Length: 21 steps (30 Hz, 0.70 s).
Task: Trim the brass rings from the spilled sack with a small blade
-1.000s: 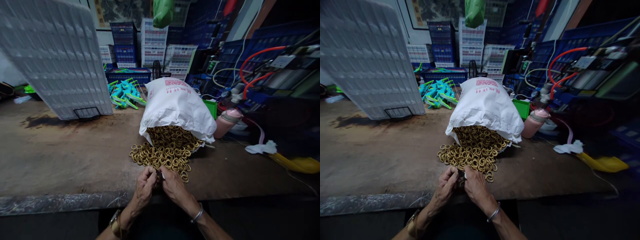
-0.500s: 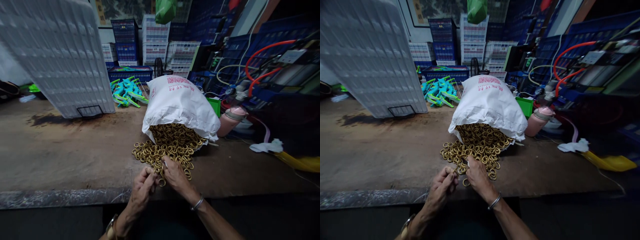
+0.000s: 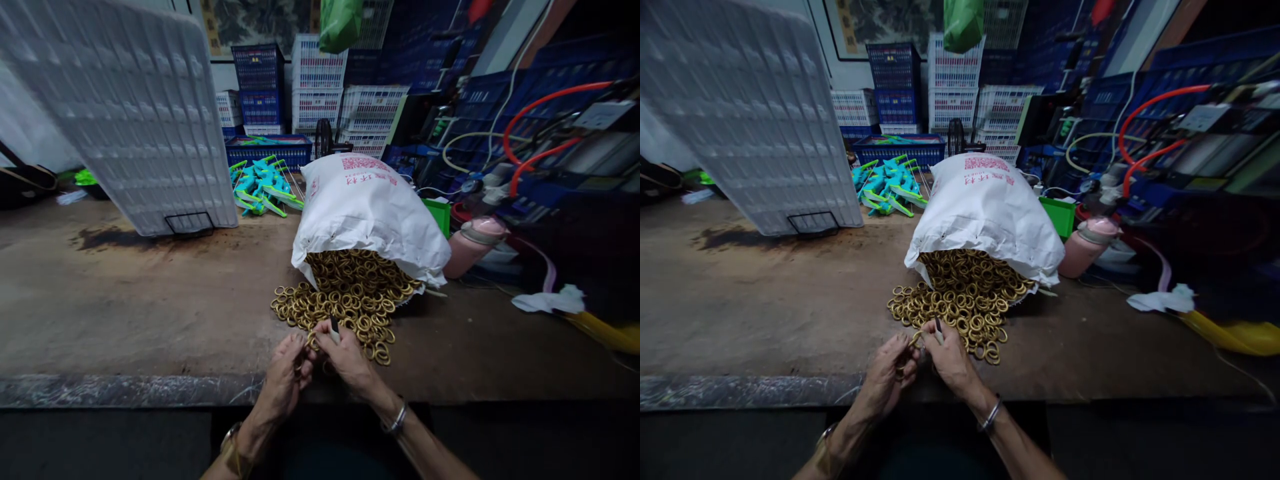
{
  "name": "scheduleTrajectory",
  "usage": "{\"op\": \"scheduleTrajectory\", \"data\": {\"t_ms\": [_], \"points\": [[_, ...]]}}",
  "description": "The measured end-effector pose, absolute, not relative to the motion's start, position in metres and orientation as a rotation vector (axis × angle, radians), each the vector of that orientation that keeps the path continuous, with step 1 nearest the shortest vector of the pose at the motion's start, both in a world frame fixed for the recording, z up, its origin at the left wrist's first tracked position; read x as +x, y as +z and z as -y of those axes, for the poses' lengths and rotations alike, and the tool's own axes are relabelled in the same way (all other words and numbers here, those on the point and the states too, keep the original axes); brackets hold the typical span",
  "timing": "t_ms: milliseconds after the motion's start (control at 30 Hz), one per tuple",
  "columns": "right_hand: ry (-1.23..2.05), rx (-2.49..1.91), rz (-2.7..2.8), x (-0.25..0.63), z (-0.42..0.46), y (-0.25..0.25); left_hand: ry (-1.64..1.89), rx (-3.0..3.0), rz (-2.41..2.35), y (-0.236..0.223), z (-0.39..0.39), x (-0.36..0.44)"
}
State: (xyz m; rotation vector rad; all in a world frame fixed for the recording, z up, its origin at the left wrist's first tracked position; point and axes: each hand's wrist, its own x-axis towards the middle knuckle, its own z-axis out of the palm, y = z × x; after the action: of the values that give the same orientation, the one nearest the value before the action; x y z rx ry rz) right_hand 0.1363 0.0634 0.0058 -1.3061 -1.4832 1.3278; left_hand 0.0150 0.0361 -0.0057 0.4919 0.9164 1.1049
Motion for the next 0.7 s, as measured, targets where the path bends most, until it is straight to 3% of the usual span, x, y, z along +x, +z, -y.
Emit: {"op": "scheduleTrajectory", "data": {"t_ms": [133, 267, 533, 700], "points": [[1.039, -1.286, 1.676, 0.140, -0.061, 0.006, 1.103, 0.491, -0.888, -0.008, -0.035, 0.014], [0.959, -1.261, 1.749, 0.140, -0.059, 0.005, 1.101, 0.508, -0.873, -0.006, -0.033, 0.014], [0.991, -1.251, 1.762, 0.139, -0.060, 0.004, 1.068, 0.551, -0.874, -0.002, -0.032, 0.014], [1.075, -1.270, 1.809, 0.139, -0.060, 0.009, 1.182, 0.854, -1.120, -0.011, -0.035, 0.012]]}}
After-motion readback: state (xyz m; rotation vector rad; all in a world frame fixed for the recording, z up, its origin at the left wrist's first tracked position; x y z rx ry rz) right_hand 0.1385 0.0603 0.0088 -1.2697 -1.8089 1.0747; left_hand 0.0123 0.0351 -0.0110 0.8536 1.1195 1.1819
